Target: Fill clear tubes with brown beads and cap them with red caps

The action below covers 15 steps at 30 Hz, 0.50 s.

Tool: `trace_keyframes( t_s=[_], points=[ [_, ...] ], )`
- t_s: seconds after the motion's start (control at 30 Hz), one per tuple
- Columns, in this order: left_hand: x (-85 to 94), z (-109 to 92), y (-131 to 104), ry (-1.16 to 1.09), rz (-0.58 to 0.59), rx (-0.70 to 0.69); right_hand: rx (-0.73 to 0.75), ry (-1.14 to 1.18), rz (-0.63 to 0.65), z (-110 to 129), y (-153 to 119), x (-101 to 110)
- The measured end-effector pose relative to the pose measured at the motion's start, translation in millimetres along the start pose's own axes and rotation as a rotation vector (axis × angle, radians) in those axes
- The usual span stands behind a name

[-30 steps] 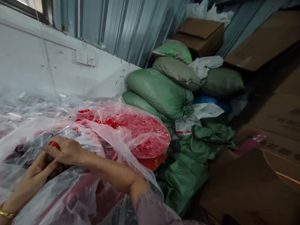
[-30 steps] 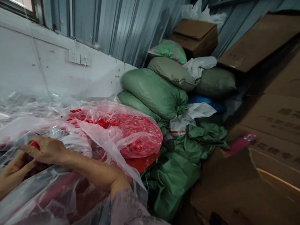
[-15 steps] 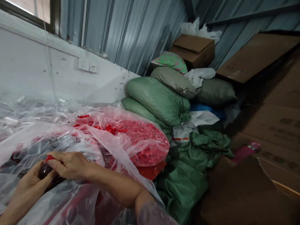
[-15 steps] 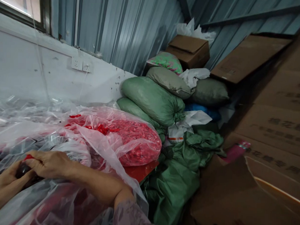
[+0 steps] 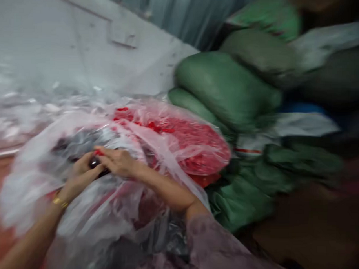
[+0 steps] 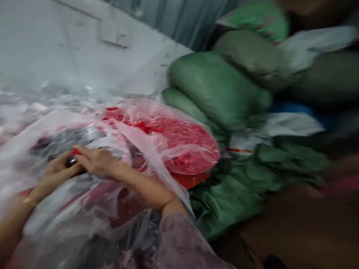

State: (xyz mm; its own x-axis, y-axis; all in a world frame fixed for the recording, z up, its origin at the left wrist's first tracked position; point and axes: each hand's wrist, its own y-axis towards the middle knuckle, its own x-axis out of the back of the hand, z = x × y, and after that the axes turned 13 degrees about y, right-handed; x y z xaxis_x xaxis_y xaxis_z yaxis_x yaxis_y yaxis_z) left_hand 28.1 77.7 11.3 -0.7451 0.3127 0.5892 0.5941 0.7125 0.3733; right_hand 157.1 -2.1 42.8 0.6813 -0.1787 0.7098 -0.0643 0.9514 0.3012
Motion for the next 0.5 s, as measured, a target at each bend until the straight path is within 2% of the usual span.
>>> trace_keyframes(
  t_s=[0.07,0.17,0.4,0.5],
  points=[
    [-2.5,-1.3,-1.9,-0.051,-0.02,0.018,-0.029,-0.053,-0.016,-3.0,-4.3,-1.6],
    [-3.5,-0.3,-2.6,-0.044,0.016,0.046,-0.026,-0.164,0.023,-10.9,-3.7,-0.7],
    [0.5,-5.9,-5.0,-0.125,0.088,0.095,0.177,-0.252,0.061,-20.9,-6.7,12.2],
    [1.2,-7.0,-3.1,-0.182,0.156,0.119,0.202,-0.254,0.088,-23.5,-8.5,15.7]
  ],
)
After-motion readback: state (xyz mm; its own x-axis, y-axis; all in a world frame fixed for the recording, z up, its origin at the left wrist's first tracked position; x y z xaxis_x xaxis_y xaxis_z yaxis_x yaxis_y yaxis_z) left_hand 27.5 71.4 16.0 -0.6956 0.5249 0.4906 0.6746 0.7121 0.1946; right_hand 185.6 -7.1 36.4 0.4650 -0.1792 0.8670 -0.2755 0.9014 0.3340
